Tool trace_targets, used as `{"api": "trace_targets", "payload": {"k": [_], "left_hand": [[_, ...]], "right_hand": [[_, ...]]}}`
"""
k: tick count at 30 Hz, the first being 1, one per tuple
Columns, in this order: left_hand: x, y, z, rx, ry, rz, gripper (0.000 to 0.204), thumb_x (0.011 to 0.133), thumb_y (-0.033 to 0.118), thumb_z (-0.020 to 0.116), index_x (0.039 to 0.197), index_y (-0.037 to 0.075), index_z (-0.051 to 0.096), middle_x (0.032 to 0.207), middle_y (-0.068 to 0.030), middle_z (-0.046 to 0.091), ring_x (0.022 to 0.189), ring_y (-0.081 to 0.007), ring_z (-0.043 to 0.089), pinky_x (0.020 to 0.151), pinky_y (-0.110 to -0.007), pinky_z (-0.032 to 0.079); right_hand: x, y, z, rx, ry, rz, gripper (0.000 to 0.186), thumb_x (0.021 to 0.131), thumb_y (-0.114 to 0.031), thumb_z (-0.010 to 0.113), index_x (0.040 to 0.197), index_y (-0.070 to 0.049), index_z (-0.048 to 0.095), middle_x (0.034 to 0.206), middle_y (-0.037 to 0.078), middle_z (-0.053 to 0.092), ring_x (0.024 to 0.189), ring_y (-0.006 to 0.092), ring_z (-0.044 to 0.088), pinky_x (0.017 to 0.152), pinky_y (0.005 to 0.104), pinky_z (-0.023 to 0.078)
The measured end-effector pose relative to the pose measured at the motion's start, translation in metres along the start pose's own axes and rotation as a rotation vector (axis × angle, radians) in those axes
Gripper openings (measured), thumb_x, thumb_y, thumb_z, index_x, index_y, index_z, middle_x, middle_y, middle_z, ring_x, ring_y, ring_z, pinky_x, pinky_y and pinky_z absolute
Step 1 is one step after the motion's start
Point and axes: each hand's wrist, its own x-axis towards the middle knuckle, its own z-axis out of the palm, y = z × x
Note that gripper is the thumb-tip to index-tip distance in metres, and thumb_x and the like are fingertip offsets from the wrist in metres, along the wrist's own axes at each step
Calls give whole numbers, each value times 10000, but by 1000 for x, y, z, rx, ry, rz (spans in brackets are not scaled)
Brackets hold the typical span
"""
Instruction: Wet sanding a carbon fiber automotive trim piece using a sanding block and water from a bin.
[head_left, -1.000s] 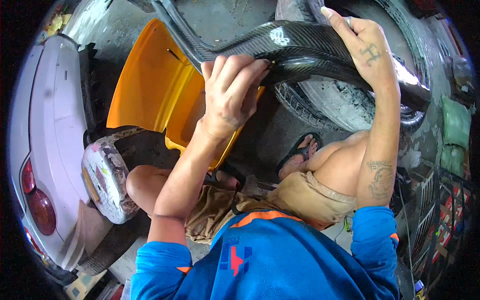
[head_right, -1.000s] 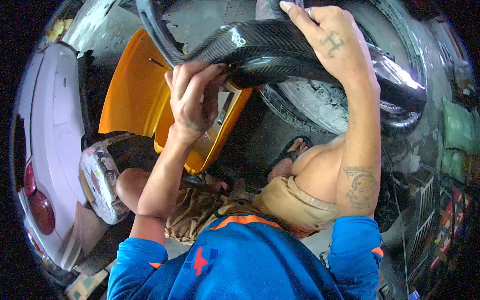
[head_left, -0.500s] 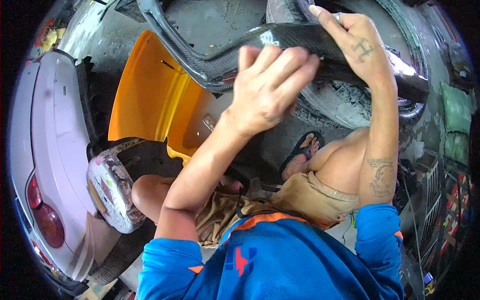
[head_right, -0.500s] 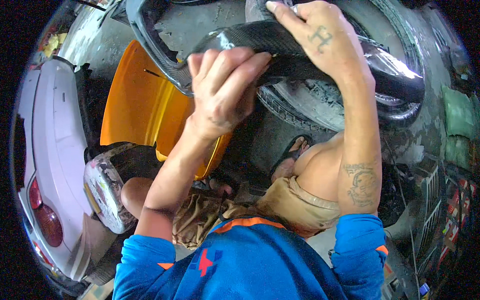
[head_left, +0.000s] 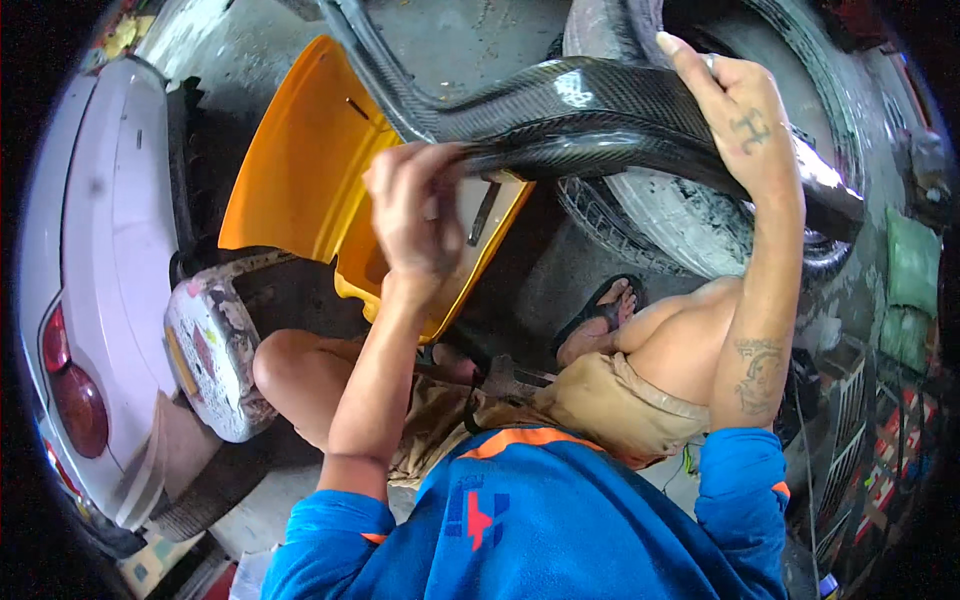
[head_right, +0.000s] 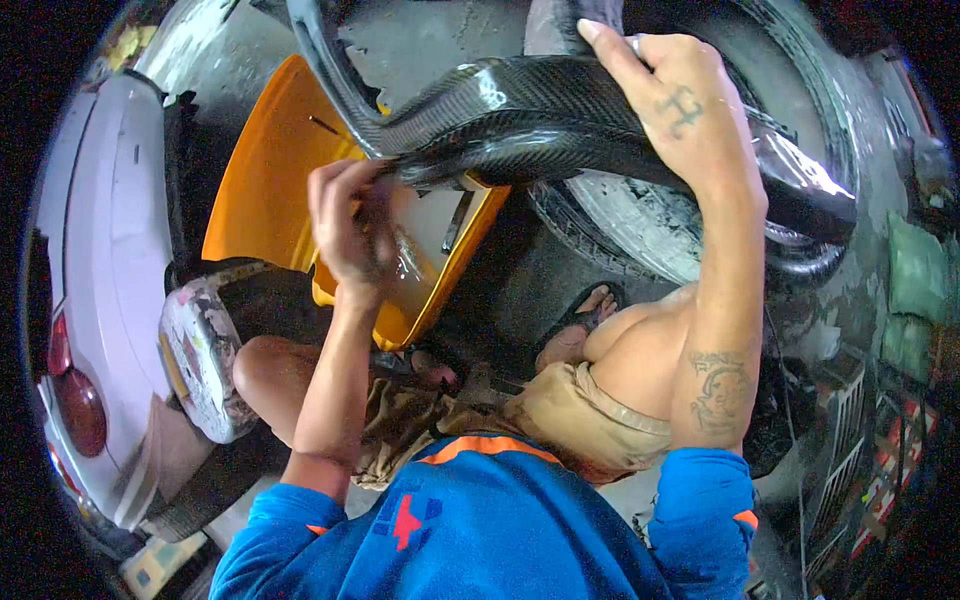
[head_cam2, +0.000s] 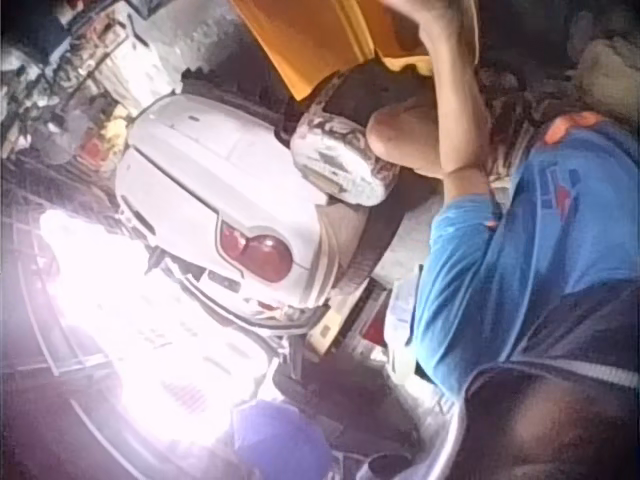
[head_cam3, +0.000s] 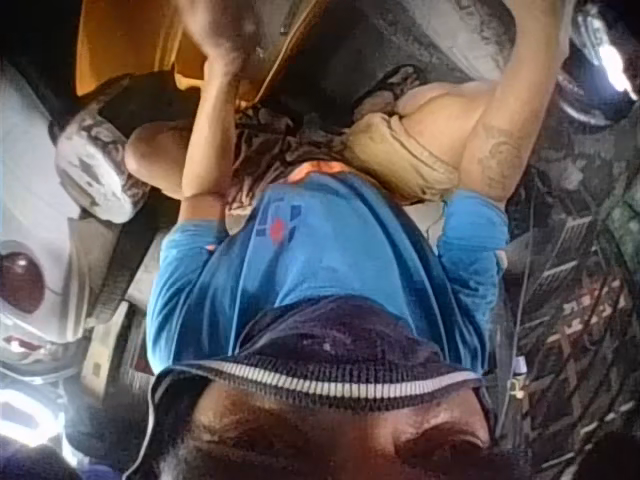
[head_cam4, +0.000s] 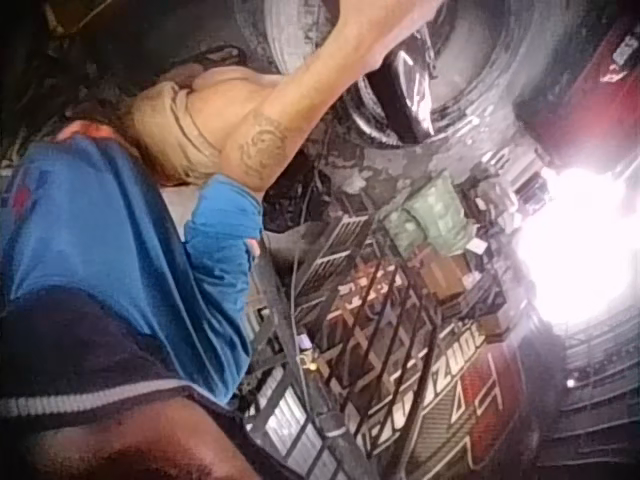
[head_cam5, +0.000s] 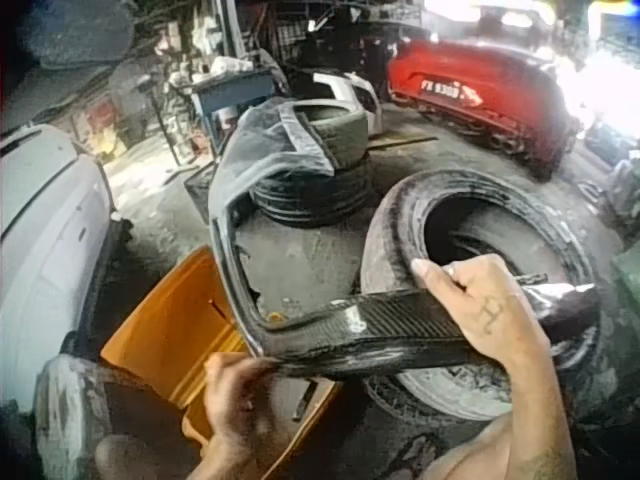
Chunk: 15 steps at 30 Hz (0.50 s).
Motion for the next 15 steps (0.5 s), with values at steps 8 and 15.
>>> {"api": "trace_targets", "payload": {"k": [8, 15], "left_hand": [[-209, -254, 8, 12, 4, -914, 195, 944, 185, 631, 1035, 16, 664, 1050, -151, 657, 942, -312, 612, 841, -438, 478], [-236, -191, 74, 114, -581, -1102, 240, 914, 215, 623, 1057, 34, 691, 1125, -182, 630, 1100, -338, 606, 939, -453, 495]], "right_hand": [[14, -34, 2, 99, -10, -114, 642, 978, -508, 604, 661, 44, 522, 563, 41, 286, 552, 102, 304, 518, 355, 322], [2, -7, 0, 17, -11, 8, 630, 978, -481, 622, 645, 40, 501, 560, 29, 280, 550, 103, 295, 510, 356, 299]]}}
